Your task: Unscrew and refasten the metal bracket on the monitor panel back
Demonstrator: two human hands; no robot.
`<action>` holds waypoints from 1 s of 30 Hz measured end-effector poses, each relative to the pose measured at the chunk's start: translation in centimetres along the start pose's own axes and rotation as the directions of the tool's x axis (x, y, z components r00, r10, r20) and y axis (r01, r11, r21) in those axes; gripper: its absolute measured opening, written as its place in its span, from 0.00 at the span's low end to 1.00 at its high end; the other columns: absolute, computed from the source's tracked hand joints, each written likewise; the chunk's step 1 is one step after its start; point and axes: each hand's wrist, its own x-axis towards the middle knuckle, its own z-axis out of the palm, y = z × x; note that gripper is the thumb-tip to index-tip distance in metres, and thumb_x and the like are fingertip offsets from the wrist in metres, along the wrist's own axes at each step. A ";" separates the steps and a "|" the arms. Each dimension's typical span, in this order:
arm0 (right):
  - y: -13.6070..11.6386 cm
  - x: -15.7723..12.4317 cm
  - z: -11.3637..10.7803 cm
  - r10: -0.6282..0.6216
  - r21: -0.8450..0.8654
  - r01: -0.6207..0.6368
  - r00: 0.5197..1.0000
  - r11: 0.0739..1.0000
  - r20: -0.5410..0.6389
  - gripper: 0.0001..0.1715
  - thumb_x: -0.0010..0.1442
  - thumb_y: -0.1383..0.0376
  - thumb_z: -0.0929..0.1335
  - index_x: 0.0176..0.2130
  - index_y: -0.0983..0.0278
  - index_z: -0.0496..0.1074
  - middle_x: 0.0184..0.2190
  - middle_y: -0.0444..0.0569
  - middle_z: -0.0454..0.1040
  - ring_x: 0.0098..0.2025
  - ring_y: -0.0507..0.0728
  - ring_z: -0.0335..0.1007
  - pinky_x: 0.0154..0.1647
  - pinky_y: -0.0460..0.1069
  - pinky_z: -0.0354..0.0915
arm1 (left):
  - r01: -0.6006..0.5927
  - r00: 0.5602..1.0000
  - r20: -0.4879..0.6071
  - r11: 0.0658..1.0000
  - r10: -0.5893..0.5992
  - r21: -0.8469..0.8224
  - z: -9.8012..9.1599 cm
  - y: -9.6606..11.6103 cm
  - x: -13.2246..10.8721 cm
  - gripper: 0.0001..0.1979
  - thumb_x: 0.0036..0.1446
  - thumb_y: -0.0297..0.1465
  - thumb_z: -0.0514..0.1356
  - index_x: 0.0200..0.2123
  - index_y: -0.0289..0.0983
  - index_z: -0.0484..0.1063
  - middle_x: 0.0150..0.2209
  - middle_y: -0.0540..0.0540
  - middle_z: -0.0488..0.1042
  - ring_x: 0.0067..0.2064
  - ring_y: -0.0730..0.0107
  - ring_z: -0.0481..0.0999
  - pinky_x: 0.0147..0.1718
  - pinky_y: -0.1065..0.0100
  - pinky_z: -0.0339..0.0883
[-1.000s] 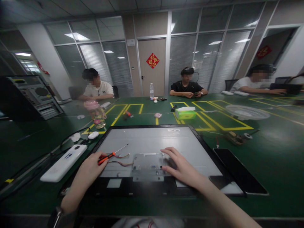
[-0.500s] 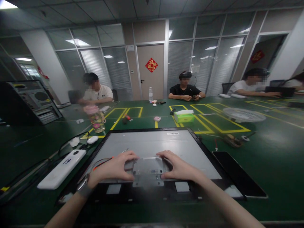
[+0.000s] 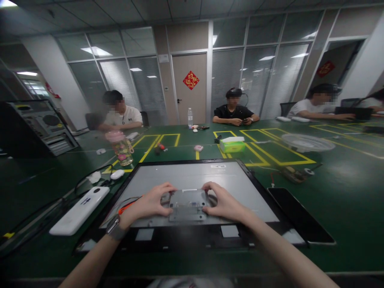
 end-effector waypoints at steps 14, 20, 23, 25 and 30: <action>1.2 0.0 0.9 0.060 -0.069 -0.058 0.998 0.996 0.022 0.26 0.56 0.64 0.69 0.53 0.64 0.60 0.45 0.52 0.68 0.43 0.58 0.67 0.45 0.54 0.66 | 0.033 0.998 -0.053 0.999 -0.034 -0.020 1.5 -1.5 -0.3 0.29 0.50 0.35 0.66 0.56 0.40 0.67 0.54 0.42 0.70 0.55 0.57 0.69 0.55 0.60 0.61; 0.9 0.1 0.8 0.025 -0.021 -0.026 0.999 0.999 -0.023 0.19 0.55 0.65 0.70 0.45 0.62 0.61 0.50 0.53 0.67 0.52 0.61 0.65 0.54 0.56 0.61 | 0.009 0.998 -0.063 0.999 -0.012 -0.050 0.9 -0.1 -0.5 0.26 0.50 0.31 0.65 0.54 0.41 0.67 0.53 0.43 0.69 0.55 0.58 0.68 0.55 0.61 0.60; 0.3 -0.2 0.6 0.038 0.003 -0.038 0.998 0.999 -0.051 0.19 0.52 0.66 0.71 0.41 0.61 0.59 0.50 0.54 0.68 0.53 0.62 0.65 0.54 0.56 0.60 | 0.021 0.994 -0.105 0.996 -0.030 -0.091 0.5 0.5 -0.9 0.24 0.48 0.30 0.66 0.50 0.40 0.67 0.49 0.45 0.70 0.52 0.59 0.69 0.52 0.62 0.62; -0.2 -0.5 0.4 0.033 0.027 -0.032 0.998 0.999 -0.051 0.21 0.51 0.65 0.72 0.39 0.61 0.58 0.48 0.54 0.69 0.51 0.62 0.66 0.52 0.55 0.62 | 0.038 0.993 -0.110 0.993 -0.050 -0.110 0.4 0.6 -1.3 0.24 0.46 0.30 0.66 0.48 0.40 0.67 0.48 0.46 0.70 0.50 0.60 0.70 0.50 0.63 0.63; -0.8 -1.5 0.7 0.024 0.035 -0.024 1.000 0.999 -0.003 0.22 0.48 0.66 0.73 0.37 0.60 0.58 0.47 0.52 0.69 0.47 0.59 0.67 0.48 0.53 0.62 | 0.056 0.997 -0.043 0.995 -0.060 -0.083 0.4 0.8 -2.3 0.22 0.42 0.31 0.68 0.43 0.40 0.70 0.43 0.49 0.70 0.45 0.61 0.70 0.45 0.65 0.63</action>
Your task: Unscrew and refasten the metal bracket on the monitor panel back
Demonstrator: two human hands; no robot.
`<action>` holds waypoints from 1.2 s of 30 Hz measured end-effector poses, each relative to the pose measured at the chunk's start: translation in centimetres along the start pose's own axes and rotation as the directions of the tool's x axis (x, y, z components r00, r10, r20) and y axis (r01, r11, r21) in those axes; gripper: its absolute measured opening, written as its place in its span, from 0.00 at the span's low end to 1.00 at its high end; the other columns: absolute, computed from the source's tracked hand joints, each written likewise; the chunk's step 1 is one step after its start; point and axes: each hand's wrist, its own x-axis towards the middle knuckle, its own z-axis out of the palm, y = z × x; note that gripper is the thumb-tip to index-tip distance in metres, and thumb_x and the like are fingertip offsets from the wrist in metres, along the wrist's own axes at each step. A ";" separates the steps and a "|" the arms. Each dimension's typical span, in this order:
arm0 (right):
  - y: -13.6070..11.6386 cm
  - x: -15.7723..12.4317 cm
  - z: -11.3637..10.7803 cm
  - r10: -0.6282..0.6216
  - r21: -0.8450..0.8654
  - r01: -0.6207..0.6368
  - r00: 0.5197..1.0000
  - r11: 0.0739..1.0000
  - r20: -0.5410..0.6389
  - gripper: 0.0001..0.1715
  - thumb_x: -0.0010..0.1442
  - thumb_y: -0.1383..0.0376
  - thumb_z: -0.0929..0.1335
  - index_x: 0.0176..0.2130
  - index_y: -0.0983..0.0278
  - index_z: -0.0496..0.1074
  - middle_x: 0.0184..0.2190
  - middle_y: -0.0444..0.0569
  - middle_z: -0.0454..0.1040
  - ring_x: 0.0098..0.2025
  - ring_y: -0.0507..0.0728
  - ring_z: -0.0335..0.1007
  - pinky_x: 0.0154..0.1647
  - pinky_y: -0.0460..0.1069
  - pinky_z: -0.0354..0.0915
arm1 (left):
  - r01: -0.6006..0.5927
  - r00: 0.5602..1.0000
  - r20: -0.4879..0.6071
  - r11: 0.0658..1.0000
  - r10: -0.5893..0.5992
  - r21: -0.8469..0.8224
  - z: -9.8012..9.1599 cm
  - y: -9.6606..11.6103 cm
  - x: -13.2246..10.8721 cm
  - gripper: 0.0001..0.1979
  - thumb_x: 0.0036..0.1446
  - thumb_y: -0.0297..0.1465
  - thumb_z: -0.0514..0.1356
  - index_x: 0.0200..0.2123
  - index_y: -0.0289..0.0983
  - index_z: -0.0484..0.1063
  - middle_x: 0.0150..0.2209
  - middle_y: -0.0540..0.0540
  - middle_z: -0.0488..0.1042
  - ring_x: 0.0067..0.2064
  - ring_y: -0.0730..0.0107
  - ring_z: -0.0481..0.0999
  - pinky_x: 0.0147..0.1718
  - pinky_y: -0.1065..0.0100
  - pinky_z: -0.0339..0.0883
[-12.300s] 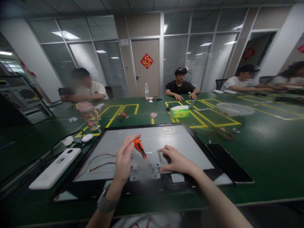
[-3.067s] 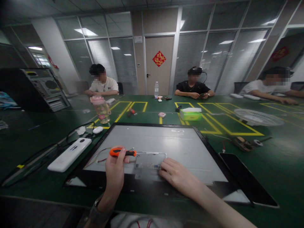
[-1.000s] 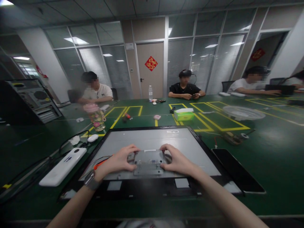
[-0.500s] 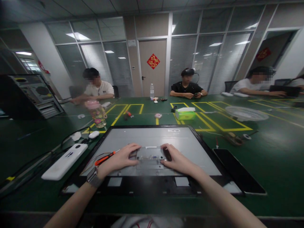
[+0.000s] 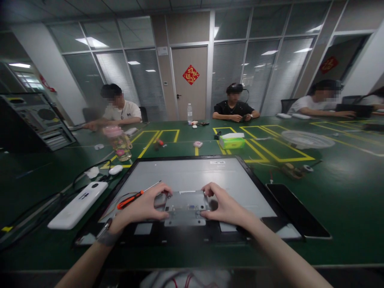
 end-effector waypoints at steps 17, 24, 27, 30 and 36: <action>0.5 0.3 0.8 -0.031 -0.005 0.031 0.999 1.000 -0.009 0.22 0.46 0.71 0.73 0.35 0.60 0.59 0.44 0.48 0.68 0.42 0.57 0.66 0.43 0.50 0.64 | -0.038 0.999 0.020 0.994 0.036 0.098 0.5 0.4 0.1 0.20 0.45 0.27 0.66 0.43 0.40 0.68 0.44 0.48 0.69 0.48 0.60 0.69 0.47 0.62 0.64; 0.9 0.1 0.8 -0.035 0.019 0.034 0.998 0.999 0.046 0.19 0.50 0.71 0.72 0.36 0.61 0.60 0.47 0.51 0.67 0.49 0.59 0.65 0.50 0.53 0.64 | -0.072 0.997 -0.001 0.994 0.072 0.079 0.7 0.2 -0.4 0.20 0.46 0.27 0.67 0.45 0.40 0.71 0.48 0.46 0.70 0.51 0.60 0.70 0.52 0.61 0.64; 0.6 -0.1 0.6 -0.080 0.007 0.080 0.996 0.997 0.029 0.18 0.52 0.70 0.73 0.38 0.61 0.62 0.50 0.51 0.64 0.51 0.59 0.64 0.51 0.53 0.64 | -0.133 0.991 -0.025 0.991 0.133 0.030 1.0 0.7 -0.7 0.15 0.48 0.24 0.66 0.41 0.40 0.74 0.53 0.45 0.69 0.55 0.62 0.69 0.54 0.61 0.63; 0.1 -0.4 0.4 -0.153 -0.018 0.152 0.988 0.988 -0.028 0.09 0.57 0.69 0.70 0.39 0.61 0.67 0.47 0.51 0.64 0.50 0.58 0.65 0.51 0.53 0.63 | -0.215 0.975 -0.050 0.977 0.215 0.010 1.7 1.1 -0.9 0.07 0.50 0.23 0.64 0.32 0.39 0.76 0.51 0.45 0.71 0.53 0.63 0.72 0.53 0.63 0.64; -0.7 -1.5 1.1 -0.254 -0.116 0.253 0.967 0.960 0.013 0.10 0.61 0.73 0.64 0.38 0.63 0.74 0.37 0.50 0.66 0.41 0.56 0.66 0.42 0.50 0.65 | -0.316 0.936 -0.104 0.932 0.337 0.179 3.0 0.9 -1.6 0.07 0.54 0.23 0.61 0.31 0.40 0.78 0.46 0.46 0.76 0.50 0.64 0.74 0.52 0.60 0.66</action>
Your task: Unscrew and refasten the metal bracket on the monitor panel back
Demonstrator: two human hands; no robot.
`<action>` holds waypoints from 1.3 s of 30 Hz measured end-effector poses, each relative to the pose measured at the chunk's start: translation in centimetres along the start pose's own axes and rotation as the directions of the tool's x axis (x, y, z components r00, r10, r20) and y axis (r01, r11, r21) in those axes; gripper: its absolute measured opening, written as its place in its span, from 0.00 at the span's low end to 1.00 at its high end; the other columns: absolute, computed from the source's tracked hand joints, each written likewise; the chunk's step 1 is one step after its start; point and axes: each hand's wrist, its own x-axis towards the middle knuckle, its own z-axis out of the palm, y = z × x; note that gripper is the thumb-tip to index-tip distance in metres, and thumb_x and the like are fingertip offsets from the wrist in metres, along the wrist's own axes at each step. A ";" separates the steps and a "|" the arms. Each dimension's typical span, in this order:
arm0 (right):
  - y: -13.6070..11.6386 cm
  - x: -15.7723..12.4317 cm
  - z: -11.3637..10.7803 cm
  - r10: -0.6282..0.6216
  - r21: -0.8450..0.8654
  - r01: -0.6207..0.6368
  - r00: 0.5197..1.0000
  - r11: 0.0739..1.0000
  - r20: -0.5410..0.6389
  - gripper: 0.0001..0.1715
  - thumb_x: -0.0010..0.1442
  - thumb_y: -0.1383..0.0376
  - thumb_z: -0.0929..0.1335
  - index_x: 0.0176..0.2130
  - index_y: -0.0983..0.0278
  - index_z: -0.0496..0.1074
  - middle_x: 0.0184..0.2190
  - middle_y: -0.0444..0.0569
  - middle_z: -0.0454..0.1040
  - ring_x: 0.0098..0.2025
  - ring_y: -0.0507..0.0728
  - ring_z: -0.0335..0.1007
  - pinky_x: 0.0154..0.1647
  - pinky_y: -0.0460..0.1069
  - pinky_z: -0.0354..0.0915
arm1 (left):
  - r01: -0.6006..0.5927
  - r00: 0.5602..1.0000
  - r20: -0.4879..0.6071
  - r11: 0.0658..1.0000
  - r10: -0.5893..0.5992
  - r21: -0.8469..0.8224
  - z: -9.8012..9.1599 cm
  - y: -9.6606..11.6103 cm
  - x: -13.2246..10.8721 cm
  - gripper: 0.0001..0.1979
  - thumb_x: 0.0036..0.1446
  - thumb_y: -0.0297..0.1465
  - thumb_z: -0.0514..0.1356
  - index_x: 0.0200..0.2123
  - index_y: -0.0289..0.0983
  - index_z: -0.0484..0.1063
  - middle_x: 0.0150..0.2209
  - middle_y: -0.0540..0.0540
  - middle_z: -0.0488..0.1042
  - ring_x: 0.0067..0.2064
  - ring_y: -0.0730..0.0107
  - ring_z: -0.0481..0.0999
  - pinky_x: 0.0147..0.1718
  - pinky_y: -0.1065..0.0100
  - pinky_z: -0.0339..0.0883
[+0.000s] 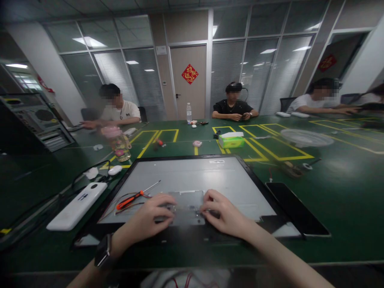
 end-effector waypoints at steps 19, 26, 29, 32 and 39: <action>-1.9 -0.4 -0.2 -0.168 -0.452 0.217 0.975 0.865 0.148 0.17 0.59 0.71 0.63 0.47 0.65 0.74 0.39 0.57 0.69 0.40 0.62 0.65 0.41 0.58 0.67 | 0.263 0.937 -0.336 0.829 -0.098 0.494 -1.6 -0.6 -2.6 0.12 0.60 0.29 0.54 0.44 0.38 0.75 0.45 0.40 0.76 0.46 0.58 0.76 0.48 0.55 0.70; -1.0 -0.9 -0.1 -0.182 -0.326 0.135 0.976 0.936 -0.117 0.21 0.63 0.71 0.62 0.55 0.63 0.66 0.46 0.57 0.69 0.47 0.60 0.69 0.46 0.54 0.70 | 0.633 0.738 -0.293 0.472 -0.608 0.613 -4.6 -3.4 -6.0 0.13 0.60 0.32 0.53 0.40 0.36 0.76 0.38 0.39 0.76 0.39 0.56 0.75 0.40 0.59 0.69; -1.2 -0.3 0.0 -0.228 -0.361 0.148 0.955 0.921 -0.190 0.20 0.63 0.71 0.62 0.54 0.63 0.67 0.44 0.56 0.71 0.44 0.60 0.70 0.43 0.54 0.71 | 0.588 0.767 -0.281 0.457 -0.576 0.667 -4.5 -2.7 -5.4 0.12 0.60 0.29 0.52 0.35 0.35 0.75 0.34 0.38 0.76 0.37 0.52 0.74 0.37 0.58 0.68; -1.9 1.2 0.3 -0.317 -0.437 0.198 0.923 0.877 -0.219 0.19 0.63 0.72 0.63 0.54 0.64 0.68 0.41 0.56 0.74 0.40 0.59 0.72 0.39 0.54 0.72 | 0.593 0.797 -0.377 0.493 -0.471 0.637 -3.4 -0.7 -3.4 0.12 0.62 0.29 0.51 0.37 0.33 0.74 0.34 0.38 0.75 0.36 0.53 0.75 0.36 0.58 0.68; -3.6 3.7 1.5 -0.566 -0.640 0.390 0.820 0.662 -0.085 0.26 0.67 0.73 0.55 0.62 0.70 0.61 0.46 0.60 0.78 0.47 0.61 0.76 0.46 0.55 0.73 | 0.303 0.866 -0.499 0.834 -0.038 0.462 1.4 5.8 1.1 0.08 0.62 0.29 0.54 0.41 0.36 0.72 0.29 0.45 0.73 0.31 0.63 0.73 0.31 0.64 0.68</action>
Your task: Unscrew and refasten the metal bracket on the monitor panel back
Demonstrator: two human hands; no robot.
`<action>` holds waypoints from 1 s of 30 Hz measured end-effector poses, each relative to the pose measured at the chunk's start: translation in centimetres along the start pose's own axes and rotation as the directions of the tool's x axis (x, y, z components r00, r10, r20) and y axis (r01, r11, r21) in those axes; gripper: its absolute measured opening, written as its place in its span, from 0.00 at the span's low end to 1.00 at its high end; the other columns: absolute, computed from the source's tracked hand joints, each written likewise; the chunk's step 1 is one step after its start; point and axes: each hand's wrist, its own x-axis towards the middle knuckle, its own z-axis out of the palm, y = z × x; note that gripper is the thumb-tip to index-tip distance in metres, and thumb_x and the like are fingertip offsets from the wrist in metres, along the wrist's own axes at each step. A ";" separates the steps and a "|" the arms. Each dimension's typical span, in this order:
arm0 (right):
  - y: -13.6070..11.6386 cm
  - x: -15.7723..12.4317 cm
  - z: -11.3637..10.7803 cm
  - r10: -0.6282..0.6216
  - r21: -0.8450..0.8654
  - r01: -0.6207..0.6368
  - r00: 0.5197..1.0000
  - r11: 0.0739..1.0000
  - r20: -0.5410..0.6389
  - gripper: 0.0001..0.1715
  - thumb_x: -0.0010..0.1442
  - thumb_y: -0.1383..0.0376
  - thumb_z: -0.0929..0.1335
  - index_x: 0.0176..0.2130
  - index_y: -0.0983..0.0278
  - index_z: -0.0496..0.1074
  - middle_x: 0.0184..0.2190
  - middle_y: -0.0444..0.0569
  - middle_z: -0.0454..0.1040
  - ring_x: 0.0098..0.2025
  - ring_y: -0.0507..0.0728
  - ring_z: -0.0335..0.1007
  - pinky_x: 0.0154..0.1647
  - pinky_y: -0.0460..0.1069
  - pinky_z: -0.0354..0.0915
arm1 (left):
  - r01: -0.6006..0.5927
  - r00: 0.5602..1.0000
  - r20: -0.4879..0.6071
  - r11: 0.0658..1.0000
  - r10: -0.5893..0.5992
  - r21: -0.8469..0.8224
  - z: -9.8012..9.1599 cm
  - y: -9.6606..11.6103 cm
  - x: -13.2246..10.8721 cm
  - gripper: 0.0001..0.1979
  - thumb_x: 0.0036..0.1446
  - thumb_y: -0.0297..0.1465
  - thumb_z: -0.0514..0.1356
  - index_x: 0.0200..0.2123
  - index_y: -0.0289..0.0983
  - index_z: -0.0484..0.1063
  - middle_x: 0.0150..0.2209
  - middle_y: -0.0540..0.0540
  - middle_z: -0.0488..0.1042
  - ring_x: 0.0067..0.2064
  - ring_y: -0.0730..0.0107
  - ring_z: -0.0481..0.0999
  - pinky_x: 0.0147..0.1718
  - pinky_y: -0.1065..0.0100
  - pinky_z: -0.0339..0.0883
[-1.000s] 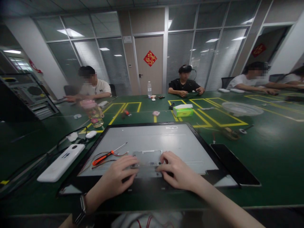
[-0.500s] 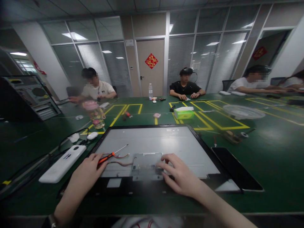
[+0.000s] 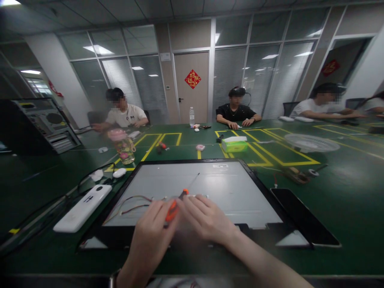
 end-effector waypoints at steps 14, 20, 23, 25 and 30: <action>0.8 -2.9 0.1 0.577 0.509 -0.394 0.770 0.765 -0.273 0.12 0.61 0.69 0.67 0.46 0.59 0.67 0.39 0.54 0.80 0.41 0.61 0.79 0.41 0.57 0.76 | 0.100 0.994 0.087 0.839 -0.062 -0.535 0.5 -1.2 0.9 0.16 0.60 0.28 0.58 0.52 0.39 0.70 0.42 0.42 0.76 0.44 0.63 0.76 0.43 0.63 0.71; 2.4 -2.3 -0.9 0.902 0.880 -0.445 0.429 0.163 0.050 0.32 0.62 0.59 0.69 0.60 0.58 0.54 0.31 0.48 0.81 0.30 0.59 0.80 0.33 0.57 0.78 | 0.223 0.973 0.115 0.939 -0.200 -0.261 2.9 -5.6 -0.8 0.14 0.61 0.27 0.54 0.50 0.38 0.71 0.42 0.42 0.75 0.45 0.60 0.75 0.45 0.59 0.70; 2.5 -2.3 -0.9 0.899 0.878 -0.467 0.423 0.105 0.118 0.45 0.61 0.57 0.69 0.67 0.57 0.43 0.34 0.50 0.81 0.33 0.60 0.81 0.30 0.55 0.79 | 0.237 0.967 0.155 0.931 -0.200 -0.278 3.1 -5.6 -1.2 0.14 0.62 0.27 0.53 0.49 0.39 0.71 0.42 0.43 0.75 0.44 0.62 0.76 0.45 0.61 0.70; 2.3 -2.4 -0.8 0.890 0.868 -0.482 0.439 0.121 0.120 0.46 0.60 0.57 0.70 0.67 0.56 0.44 0.36 0.51 0.81 0.35 0.60 0.80 0.30 0.54 0.79 | 0.233 0.967 0.170 0.927 -0.190 -0.295 2.9 -5.3 -1.2 0.13 0.62 0.27 0.53 0.48 0.39 0.72 0.41 0.43 0.75 0.44 0.62 0.76 0.45 0.62 0.70; 1.5 -2.7 -0.1 0.885 0.869 -0.477 0.452 0.131 0.114 0.42 0.60 0.57 0.71 0.65 0.54 0.48 0.34 0.48 0.80 0.35 0.59 0.80 0.31 0.54 0.80 | 0.240 0.961 0.213 0.919 -0.179 -0.313 2.5 -5.0 -1.0 0.13 0.62 0.27 0.52 0.46 0.39 0.73 0.40 0.44 0.75 0.43 0.62 0.76 0.44 0.62 0.70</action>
